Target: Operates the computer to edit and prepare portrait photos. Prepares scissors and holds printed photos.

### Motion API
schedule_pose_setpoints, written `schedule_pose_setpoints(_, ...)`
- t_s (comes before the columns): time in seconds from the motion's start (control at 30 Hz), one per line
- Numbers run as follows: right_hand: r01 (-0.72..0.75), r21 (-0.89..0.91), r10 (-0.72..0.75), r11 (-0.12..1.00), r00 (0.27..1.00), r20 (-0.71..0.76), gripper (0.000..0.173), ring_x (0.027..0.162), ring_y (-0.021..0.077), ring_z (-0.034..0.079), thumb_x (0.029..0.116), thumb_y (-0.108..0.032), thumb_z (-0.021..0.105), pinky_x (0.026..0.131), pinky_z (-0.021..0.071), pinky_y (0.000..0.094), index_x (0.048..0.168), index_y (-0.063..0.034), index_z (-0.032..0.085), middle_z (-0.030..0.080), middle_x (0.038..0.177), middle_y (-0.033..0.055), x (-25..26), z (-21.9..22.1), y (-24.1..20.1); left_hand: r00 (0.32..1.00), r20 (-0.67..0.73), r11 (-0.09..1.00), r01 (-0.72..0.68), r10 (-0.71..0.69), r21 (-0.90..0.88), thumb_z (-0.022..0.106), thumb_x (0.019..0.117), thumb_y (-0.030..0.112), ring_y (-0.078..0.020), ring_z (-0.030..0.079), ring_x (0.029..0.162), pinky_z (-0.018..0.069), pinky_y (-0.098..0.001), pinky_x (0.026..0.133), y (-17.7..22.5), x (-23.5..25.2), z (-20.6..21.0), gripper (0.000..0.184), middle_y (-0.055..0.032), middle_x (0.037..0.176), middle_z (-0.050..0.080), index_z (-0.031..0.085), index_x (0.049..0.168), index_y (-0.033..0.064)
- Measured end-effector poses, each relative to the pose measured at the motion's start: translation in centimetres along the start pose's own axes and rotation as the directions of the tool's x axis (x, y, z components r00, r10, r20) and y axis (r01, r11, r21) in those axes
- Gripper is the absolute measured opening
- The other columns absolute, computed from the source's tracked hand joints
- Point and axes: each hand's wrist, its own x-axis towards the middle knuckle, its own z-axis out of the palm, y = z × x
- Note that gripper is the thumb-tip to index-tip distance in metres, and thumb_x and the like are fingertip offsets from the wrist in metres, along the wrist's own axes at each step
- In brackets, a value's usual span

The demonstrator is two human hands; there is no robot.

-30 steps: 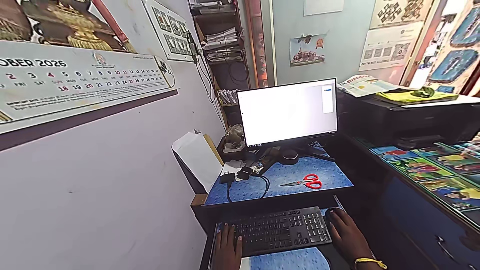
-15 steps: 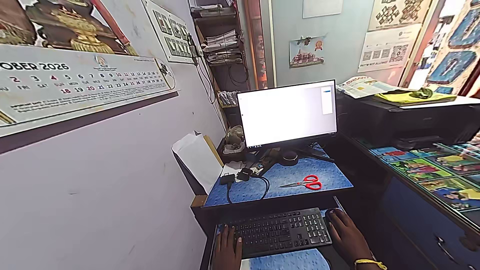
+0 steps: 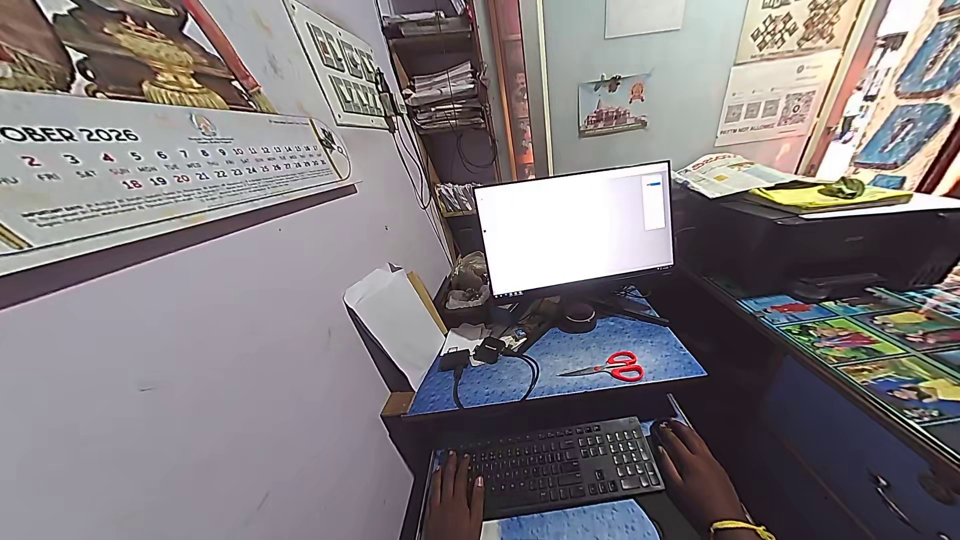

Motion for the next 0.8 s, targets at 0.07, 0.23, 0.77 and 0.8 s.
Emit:
schedule_pose_setpoints(0.07, -0.009, 0.02, 0.009, 1.0, 1.0, 0.004, 0.05, 0.14, 0.027, 0.052, 0.0995, -0.043, 0.044, 0.115, 0.0432, 0.0451, 0.136, -0.0185, 0.067, 0.058, 0.147, 0.01, -0.1, -0.1, 0.0, 1.0, 0.009, 1.0, 0.004, -0.004, -0.019, 0.034, 0.1045, 0.049, -0.0438, 0.038, 0.147, 0.0316, -0.0569, 0.119, -0.1, -0.1, 0.2, 0.061, -0.0172, 0.159, 0.043, 0.056, 0.147, 0.0105)
schedule_pose_setpoints(0.23, -0.053, 0.052, 0.052, 0.997, 0.998, 0.022, 0.055, 0.141, 0.0308, 0.05, 0.0954, -0.038, 0.056, 0.113, 0.0455, 0.0495, 0.146, -0.0157, 0.057, 0.053, 0.152, 0.013, 0.0, -0.8, -0.4, 1.0, 0.006, 1.0, 0.0, 0.0, -0.018, 0.033, 0.1044, 0.05, -0.0439, 0.038, 0.147, 0.0315, -0.0571, 0.119, -0.2, 0.0, 0.4, 0.061, -0.0172, 0.159, 0.043, 0.056, 0.146, 0.0111)
schedule_pose_setpoints(0.77, 0.066, 0.045, -0.064, 0.997, 0.998, -0.025, 0.05, 0.131, 0.0295, 0.059, 0.0876, -0.035, 0.055, 0.107, 0.0501, 0.0484, 0.13, -0.014, 0.07, 0.062, 0.141, 0.0108, -0.2, -0.9, -0.1, 1.0, 0.024, 1.0, -0.005, 0.005, 0.004, 0.033, 0.1046, 0.049, -0.0437, 0.037, 0.147, 0.0314, -0.0564, 0.119, -0.2, 0.0, 0.2, 0.061, -0.0174, 0.159, 0.042, 0.056, 0.146, 0.0116)
schedule_pose_setpoints(0.8, 0.054, 0.035, -0.053, 0.998, 0.998, -0.031, 0.049, 0.131, 0.0301, 0.059, 0.0883, -0.034, 0.056, 0.108, 0.0494, 0.0485, 0.13, -0.0134, 0.07, 0.063, 0.14, 0.0113, -0.2, -0.8, -0.2, 1.0, 0.021, 1.0, -0.009, 0.009, 0.005, 0.033, 0.1045, 0.049, -0.044, 0.038, 0.147, 0.0316, -0.0562, 0.119, -0.2, 0.0, 0.2, 0.061, -0.0176, 0.159, 0.043, 0.057, 0.146, 0.0113)
